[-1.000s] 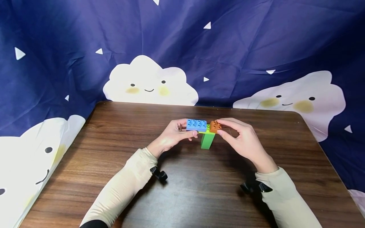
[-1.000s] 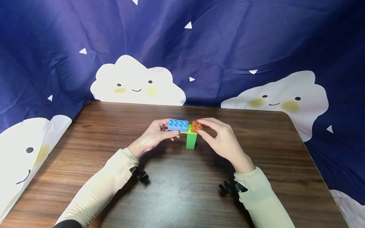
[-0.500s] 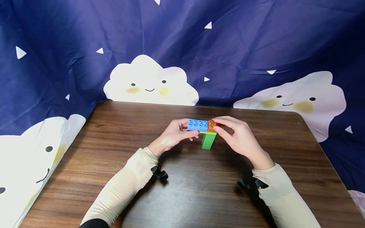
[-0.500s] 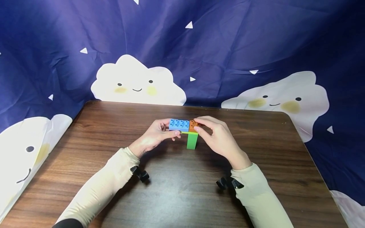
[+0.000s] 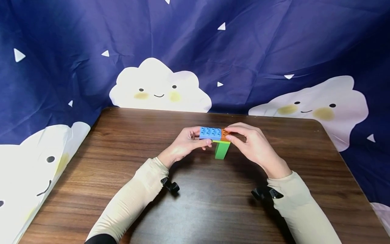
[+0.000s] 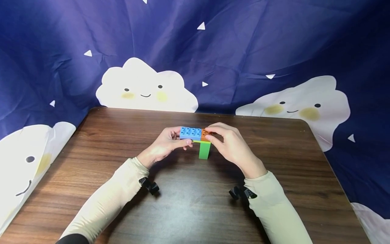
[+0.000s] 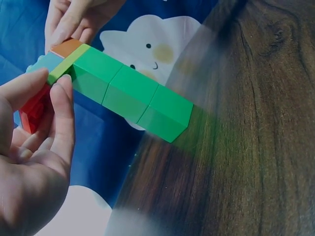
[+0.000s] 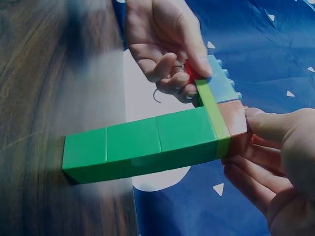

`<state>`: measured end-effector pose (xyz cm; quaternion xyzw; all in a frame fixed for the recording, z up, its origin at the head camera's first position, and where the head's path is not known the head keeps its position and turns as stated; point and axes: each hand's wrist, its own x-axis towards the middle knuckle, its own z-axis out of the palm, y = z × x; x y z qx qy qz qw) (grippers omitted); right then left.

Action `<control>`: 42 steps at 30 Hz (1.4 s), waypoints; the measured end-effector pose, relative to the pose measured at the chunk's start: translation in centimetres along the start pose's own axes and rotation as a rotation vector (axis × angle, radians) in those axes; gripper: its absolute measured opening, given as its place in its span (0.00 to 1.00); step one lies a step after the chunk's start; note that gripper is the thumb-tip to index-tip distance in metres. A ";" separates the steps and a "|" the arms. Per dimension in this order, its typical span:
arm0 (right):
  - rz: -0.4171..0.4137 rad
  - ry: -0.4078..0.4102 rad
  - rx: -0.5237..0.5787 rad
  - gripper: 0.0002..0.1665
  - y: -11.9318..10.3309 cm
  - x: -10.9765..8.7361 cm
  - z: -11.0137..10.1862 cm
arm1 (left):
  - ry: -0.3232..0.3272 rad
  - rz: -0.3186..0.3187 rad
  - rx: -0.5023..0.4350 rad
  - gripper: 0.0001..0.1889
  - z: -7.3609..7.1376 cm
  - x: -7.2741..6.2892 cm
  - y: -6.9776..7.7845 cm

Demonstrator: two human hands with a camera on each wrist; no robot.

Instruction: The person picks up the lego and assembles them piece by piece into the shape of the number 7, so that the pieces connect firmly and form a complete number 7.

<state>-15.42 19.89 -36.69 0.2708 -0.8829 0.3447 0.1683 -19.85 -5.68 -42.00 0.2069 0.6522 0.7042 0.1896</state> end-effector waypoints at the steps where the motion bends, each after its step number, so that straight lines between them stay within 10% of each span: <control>1: 0.001 -0.005 -0.004 0.15 0.0 0.0 0.0 | -0.001 0.000 -0.002 0.17 0.0 0.0 0.0; 17: -0.017 0.037 0.068 0.17 1.1 -0.7 1.0 | -0.027 0.025 0.014 0.16 -0.5 -0.2 0.1; 42: 0.086 0.130 0.393 0.26 2.7 -2.6 2.9 | 0.116 0.164 0.182 0.21 -3.1 -2.0 0.5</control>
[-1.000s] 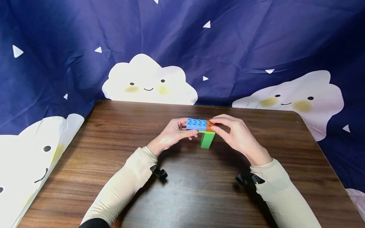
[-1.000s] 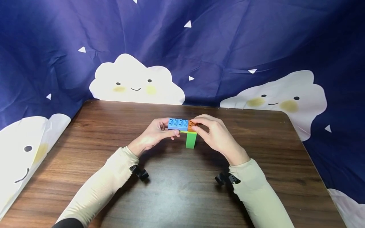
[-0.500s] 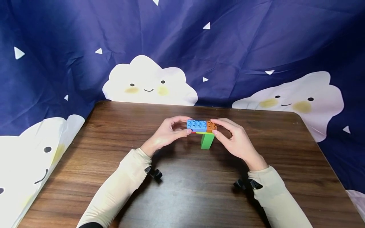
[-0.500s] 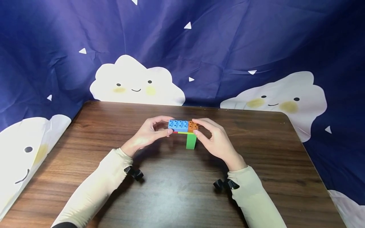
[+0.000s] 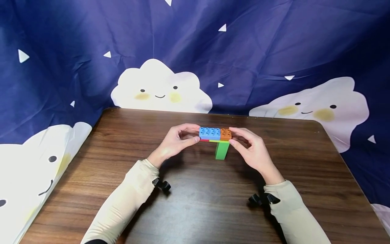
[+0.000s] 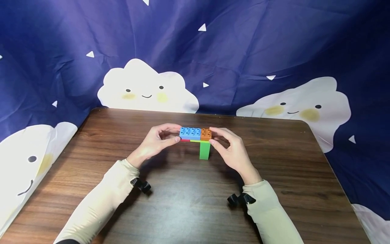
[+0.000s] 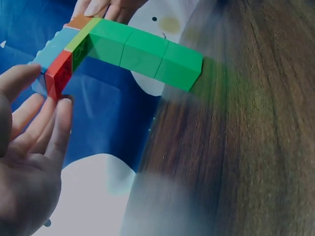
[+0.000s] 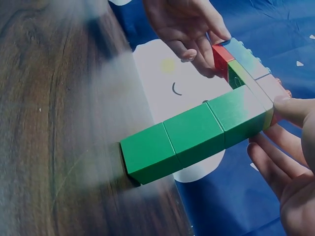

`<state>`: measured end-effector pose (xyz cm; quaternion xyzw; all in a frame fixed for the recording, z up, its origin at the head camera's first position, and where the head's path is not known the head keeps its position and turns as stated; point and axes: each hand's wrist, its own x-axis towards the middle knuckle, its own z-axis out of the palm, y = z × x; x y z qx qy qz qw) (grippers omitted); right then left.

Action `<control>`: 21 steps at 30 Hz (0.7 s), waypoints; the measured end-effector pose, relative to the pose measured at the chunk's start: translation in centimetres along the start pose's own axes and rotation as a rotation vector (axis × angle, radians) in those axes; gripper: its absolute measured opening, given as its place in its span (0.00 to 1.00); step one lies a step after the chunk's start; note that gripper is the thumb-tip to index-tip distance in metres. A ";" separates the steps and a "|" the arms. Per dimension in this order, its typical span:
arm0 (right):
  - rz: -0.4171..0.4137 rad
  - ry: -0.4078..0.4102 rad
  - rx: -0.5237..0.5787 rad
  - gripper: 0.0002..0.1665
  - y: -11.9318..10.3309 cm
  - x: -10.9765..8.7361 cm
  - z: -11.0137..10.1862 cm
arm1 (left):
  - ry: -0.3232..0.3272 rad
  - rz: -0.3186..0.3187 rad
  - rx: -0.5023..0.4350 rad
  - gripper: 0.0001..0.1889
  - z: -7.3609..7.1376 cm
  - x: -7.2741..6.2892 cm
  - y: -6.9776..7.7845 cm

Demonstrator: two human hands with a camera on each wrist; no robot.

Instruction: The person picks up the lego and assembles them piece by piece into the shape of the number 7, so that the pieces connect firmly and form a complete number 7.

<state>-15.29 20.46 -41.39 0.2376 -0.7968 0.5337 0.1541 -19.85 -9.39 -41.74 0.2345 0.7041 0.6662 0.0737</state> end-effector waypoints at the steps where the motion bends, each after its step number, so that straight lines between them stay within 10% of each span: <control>1: 0.004 0.005 0.004 0.26 0.0 0.0 0.0 | 0.005 0.010 0.001 0.21 0.0 0.0 0.0; 21: 0.126 0.126 -0.045 0.20 -0.2 -0.1 -0.1 | 0.069 -0.018 0.067 0.17 0.9 0.7 0.1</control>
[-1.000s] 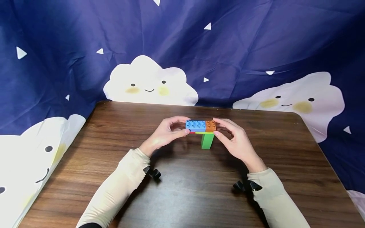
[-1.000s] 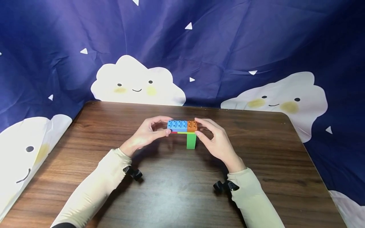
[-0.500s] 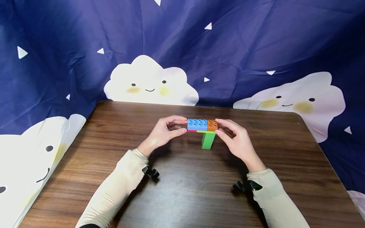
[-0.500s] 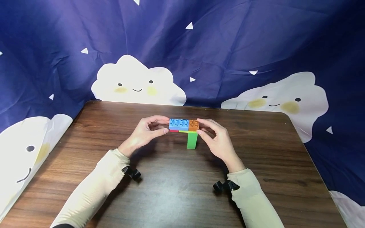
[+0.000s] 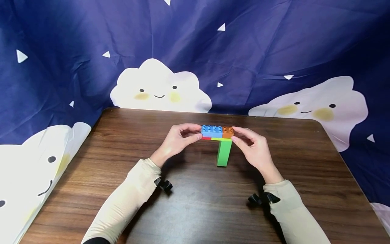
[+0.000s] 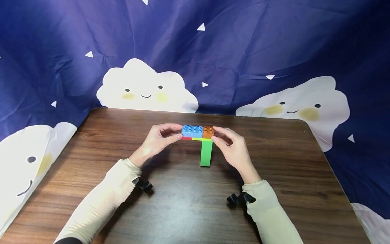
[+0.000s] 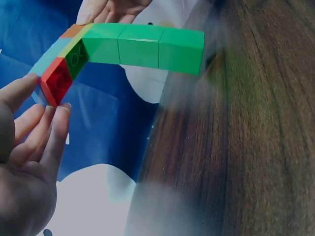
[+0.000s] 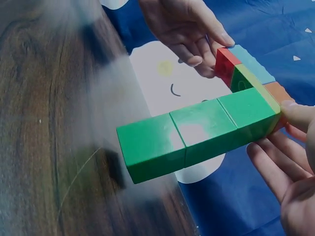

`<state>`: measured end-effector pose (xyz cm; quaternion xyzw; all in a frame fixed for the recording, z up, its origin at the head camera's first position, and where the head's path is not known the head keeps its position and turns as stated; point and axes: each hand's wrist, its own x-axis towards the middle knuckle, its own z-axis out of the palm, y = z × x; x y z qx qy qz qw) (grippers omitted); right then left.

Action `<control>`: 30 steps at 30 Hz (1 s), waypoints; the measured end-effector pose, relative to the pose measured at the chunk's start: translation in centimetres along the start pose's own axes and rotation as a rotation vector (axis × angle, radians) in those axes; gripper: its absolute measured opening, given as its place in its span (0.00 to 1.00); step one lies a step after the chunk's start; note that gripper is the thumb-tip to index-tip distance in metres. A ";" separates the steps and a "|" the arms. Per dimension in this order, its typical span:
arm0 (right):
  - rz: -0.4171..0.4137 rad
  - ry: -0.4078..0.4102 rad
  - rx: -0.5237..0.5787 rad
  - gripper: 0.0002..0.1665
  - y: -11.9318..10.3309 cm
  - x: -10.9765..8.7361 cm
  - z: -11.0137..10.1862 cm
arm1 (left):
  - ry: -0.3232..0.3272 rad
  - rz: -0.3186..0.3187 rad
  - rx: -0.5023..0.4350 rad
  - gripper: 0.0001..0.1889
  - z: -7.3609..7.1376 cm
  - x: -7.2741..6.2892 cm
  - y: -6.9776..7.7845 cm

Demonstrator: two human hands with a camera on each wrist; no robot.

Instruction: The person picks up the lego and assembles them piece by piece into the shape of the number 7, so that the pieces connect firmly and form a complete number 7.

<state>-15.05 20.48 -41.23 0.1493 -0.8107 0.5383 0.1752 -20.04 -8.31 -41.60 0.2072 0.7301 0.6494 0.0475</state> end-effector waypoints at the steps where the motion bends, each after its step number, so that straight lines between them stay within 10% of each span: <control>1: 0.018 0.007 -0.006 0.20 -0.1 0.0 0.0 | 0.003 -0.008 0.006 0.17 0.0 0.0 0.1; 30: 0.353 -0.055 0.059 0.22 2.3 -0.7 0.1 | -0.007 -0.098 0.179 0.16 1.9 0.1 -2.0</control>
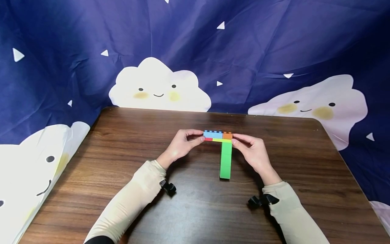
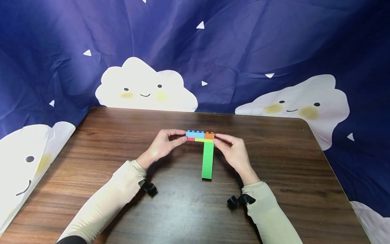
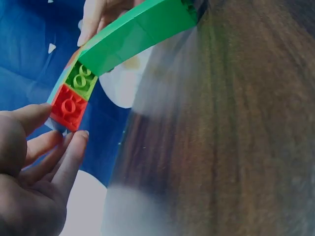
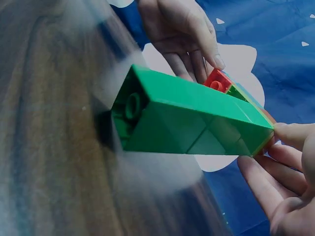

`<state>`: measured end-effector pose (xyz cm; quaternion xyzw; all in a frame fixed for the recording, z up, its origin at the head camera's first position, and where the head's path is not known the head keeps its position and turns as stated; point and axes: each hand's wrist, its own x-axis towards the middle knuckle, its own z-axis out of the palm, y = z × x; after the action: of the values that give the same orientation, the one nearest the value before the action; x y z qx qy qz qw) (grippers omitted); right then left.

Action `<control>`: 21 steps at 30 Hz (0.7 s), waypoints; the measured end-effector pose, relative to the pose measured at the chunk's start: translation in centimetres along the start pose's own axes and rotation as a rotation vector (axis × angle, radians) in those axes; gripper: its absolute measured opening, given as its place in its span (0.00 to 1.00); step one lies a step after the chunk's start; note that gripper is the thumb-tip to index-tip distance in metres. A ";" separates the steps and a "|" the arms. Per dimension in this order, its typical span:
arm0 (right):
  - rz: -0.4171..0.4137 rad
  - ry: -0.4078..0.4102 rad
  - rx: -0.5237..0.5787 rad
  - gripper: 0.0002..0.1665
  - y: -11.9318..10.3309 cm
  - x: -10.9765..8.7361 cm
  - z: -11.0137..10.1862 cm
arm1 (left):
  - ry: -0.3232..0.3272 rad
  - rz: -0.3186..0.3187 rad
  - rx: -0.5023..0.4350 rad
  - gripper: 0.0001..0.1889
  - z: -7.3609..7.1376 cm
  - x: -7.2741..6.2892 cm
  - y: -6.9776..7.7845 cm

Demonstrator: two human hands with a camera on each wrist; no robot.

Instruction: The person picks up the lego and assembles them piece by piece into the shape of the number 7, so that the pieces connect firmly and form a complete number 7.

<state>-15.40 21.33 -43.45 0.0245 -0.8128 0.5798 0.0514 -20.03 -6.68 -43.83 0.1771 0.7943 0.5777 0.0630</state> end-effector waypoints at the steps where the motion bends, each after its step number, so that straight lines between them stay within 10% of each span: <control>1: 0.005 0.004 -0.032 0.22 0.1 0.0 0.0 | 0.004 0.002 0.025 0.16 0.1 0.0 -0.1; 21: 0.102 0.050 -0.140 0.20 2.2 0.1 1.5 | 0.073 -0.015 0.135 0.13 1.8 0.2 -1.0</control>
<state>-15.81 20.62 -45.96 -0.0352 -0.8500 0.5237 0.0437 -19.83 -5.28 -45.32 0.1537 0.8345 0.5285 0.0262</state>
